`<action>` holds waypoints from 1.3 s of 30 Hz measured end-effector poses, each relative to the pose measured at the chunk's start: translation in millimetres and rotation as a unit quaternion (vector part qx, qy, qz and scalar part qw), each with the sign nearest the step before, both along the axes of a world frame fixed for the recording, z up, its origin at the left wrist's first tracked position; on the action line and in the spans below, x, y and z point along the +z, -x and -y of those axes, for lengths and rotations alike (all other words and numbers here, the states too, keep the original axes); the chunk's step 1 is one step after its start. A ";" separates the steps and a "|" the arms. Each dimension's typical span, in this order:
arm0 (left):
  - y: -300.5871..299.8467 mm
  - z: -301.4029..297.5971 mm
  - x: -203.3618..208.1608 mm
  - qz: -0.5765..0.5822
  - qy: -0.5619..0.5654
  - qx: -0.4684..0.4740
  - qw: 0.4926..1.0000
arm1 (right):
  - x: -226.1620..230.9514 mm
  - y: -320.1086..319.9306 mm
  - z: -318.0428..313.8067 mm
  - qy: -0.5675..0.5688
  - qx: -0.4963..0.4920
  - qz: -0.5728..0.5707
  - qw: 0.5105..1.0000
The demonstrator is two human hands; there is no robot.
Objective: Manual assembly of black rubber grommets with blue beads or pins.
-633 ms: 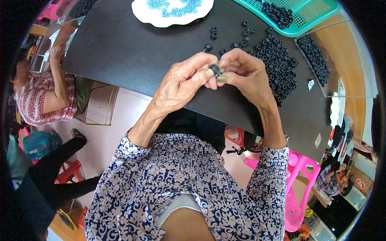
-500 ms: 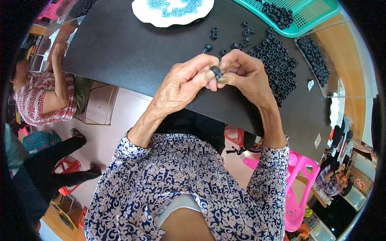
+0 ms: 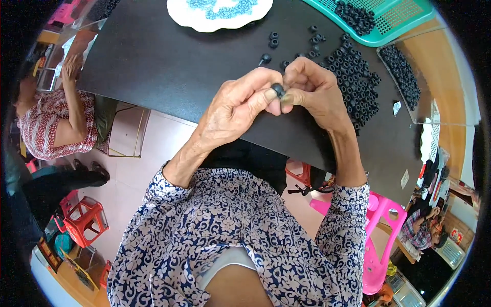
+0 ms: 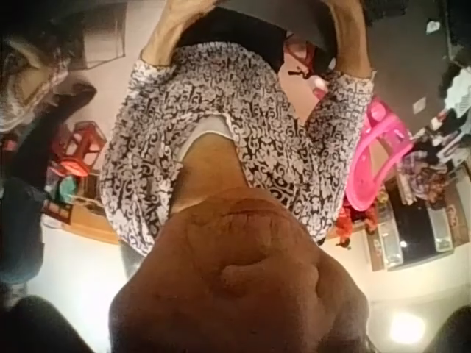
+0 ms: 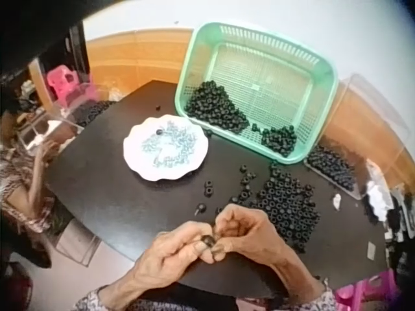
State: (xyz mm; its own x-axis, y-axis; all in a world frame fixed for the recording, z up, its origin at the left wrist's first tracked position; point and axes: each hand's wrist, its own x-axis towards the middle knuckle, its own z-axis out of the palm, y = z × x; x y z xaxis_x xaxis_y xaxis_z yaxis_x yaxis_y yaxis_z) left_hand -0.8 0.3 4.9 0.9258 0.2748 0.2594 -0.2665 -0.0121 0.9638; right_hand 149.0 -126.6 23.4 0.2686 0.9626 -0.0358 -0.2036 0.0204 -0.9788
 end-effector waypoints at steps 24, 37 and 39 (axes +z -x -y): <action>5.7 -4.4 3.5 0.081 -0.047 0.011 0.996 | 15.2 14.8 -3.7 0.069 -0.068 0.085 0.992; 2.8 -7.1 15.7 0.001 0.067 0.001 0.998 | 19.2 28.4 -3.6 -0.014 -0.126 0.175 0.976; 1.2 -8.5 9.1 0.014 0.091 -0.018 0.996 | 18.1 30.4 -3.5 -0.030 -0.122 0.232 0.964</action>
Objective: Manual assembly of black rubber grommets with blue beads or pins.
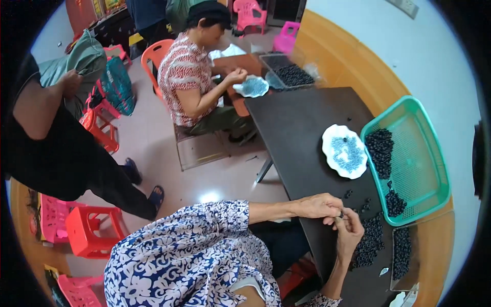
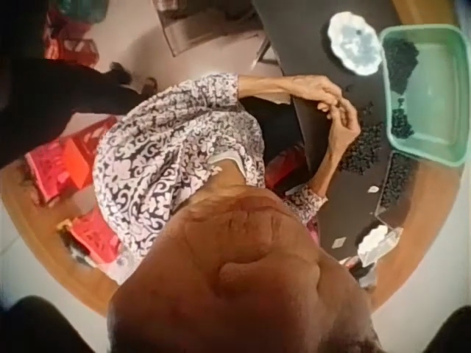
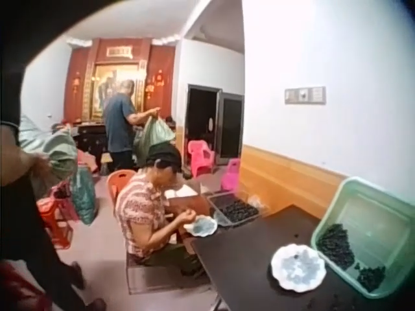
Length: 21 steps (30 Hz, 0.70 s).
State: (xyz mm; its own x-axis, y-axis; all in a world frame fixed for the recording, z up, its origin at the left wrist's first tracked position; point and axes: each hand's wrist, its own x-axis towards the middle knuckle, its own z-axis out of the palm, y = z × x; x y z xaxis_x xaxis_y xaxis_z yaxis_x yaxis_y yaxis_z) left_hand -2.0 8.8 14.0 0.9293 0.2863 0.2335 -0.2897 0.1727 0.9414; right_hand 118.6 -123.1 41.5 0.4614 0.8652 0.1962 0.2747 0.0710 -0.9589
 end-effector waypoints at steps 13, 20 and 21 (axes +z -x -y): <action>-17.3 6.0 -18.8 -0.011 0.000 -0.017 1.000 | -20.0 -19.6 4.8 -0.118 0.003 0.204 0.972; -23.7 1.5 -30.7 0.005 -0.046 -0.012 0.999 | -16.3 -20.2 8.0 -0.104 -0.011 0.260 0.960; -22.0 2.9 -31.1 -0.003 -0.034 -0.019 0.999 | -15.4 -19.4 8.9 -0.105 -0.003 0.268 0.958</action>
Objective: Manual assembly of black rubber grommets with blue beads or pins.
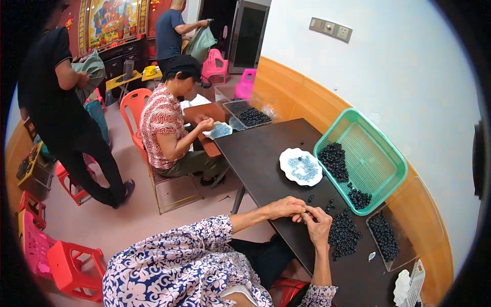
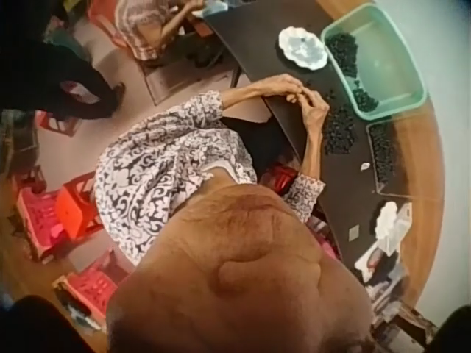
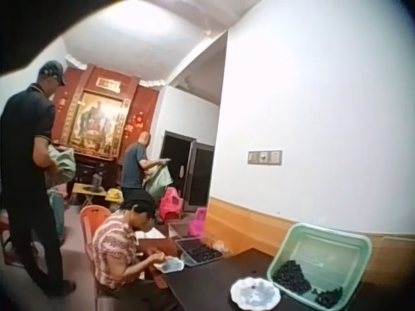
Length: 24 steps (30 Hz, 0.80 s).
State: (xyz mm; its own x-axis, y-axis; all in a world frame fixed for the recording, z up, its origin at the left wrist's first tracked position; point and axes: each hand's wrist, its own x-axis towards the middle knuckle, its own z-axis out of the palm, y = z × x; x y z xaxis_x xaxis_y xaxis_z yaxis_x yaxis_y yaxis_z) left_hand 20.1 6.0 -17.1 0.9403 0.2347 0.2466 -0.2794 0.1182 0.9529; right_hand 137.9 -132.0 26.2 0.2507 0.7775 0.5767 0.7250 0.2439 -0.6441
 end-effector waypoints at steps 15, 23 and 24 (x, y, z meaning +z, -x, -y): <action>7.1 -2.0 5.5 -0.033 0.082 -0.041 0.995 | 1.8 8.5 -0.9 -0.015 0.019 -0.009 1.000; 1.6 0.6 1.8 -0.005 0.118 -0.052 0.992 | 4.6 4.0 1.8 0.040 -0.012 -0.050 0.998; -2.1 1.2 2.0 -0.031 0.096 -0.043 0.994 | -0.1 -1.6 3.0 0.054 -0.018 -0.046 0.997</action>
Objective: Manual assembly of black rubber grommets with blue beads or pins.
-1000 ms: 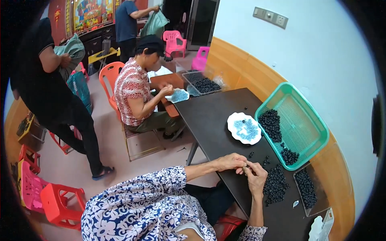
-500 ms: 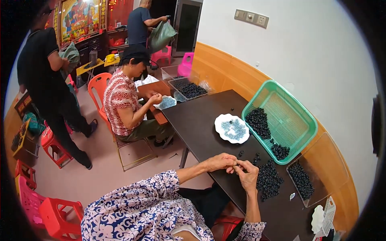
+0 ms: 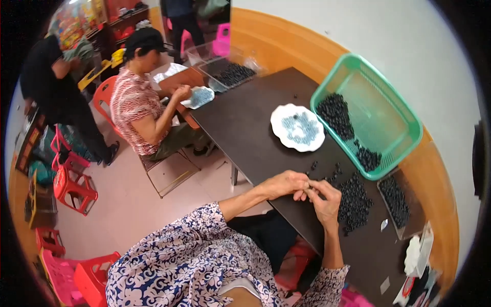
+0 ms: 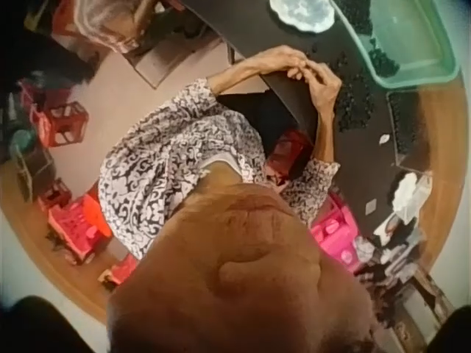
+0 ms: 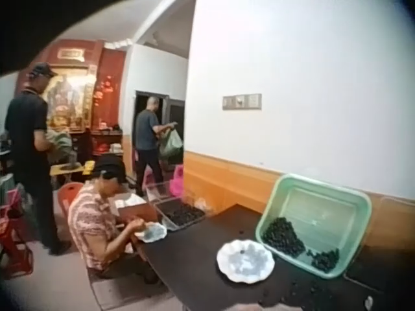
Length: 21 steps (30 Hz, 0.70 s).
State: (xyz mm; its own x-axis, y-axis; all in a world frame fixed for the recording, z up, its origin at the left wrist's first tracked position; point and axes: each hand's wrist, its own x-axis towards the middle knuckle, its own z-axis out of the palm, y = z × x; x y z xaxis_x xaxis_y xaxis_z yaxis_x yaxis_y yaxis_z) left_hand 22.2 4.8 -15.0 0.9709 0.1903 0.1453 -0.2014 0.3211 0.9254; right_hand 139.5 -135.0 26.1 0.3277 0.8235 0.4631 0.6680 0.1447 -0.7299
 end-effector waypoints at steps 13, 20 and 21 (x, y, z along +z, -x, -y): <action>2.2 2.2 15.3 -0.076 -0.086 0.036 0.993 | 31.2 -26.6 40.7 0.025 -0.088 -0.099 0.991; 4.6 3.4 16.8 -0.054 -0.092 0.044 0.993 | 34.8 -174.3 118.0 0.130 -0.353 0.065 0.924; 3.4 3.5 15.0 -0.042 -0.086 0.030 0.995 | 34.0 -195.3 127.8 0.086 -0.432 0.005 0.898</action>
State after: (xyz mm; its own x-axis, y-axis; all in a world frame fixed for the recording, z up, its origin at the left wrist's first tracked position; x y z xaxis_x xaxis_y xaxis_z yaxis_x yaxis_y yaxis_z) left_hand 18.7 1.3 0.0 0.9684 0.2285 0.1002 -0.1358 0.1461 0.9799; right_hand 334.9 -262.7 60.1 0.8746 0.3236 0.3610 0.4842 -0.5443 -0.6850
